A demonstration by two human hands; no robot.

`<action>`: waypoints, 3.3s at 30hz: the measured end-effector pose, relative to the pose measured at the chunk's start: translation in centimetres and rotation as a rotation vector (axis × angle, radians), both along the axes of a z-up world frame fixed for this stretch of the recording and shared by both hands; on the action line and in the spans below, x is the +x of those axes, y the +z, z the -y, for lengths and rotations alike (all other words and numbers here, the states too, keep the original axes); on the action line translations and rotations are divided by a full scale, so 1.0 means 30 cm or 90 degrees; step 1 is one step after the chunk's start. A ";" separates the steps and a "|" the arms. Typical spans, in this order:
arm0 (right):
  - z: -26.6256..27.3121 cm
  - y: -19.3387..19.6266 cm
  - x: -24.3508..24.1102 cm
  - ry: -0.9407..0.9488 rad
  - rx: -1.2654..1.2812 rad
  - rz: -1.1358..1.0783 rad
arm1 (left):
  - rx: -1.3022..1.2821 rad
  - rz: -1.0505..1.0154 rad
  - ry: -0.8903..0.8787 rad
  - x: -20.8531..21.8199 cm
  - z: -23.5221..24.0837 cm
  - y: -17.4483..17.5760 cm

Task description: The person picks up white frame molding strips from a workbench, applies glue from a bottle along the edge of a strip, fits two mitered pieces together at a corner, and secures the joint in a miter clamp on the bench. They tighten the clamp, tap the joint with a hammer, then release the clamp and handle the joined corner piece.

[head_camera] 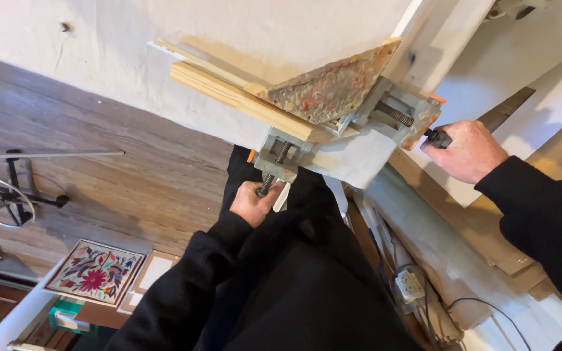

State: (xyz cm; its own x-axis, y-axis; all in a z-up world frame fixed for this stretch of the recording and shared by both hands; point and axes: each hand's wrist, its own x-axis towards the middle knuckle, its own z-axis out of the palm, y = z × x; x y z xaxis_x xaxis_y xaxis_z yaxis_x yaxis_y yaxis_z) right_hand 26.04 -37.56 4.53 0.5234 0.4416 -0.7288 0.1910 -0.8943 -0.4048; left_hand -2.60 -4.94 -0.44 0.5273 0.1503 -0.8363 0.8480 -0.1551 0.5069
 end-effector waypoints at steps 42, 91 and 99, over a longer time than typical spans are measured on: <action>-1.535 0.357 -0.505 -0.359 0.385 0.047 | 0.042 0.548 -0.162 0.358 -1.239 0.205; -2.156 0.468 -0.786 0.231 0.610 0.024 | -0.325 0.374 0.533 -0.489 -1.420 0.396; -1.919 0.561 -0.721 0.118 0.591 0.118 | -0.577 0.318 0.376 -0.285 -1.380 0.540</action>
State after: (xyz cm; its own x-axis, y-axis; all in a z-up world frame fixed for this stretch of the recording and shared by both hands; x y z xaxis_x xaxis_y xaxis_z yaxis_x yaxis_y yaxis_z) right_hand 4.42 20.02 21.36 0.4596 0.8872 0.0394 0.4288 -0.1828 -0.8847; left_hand -11.13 36.47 15.76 0.8730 -0.0607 -0.4840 0.3453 0.7779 0.5251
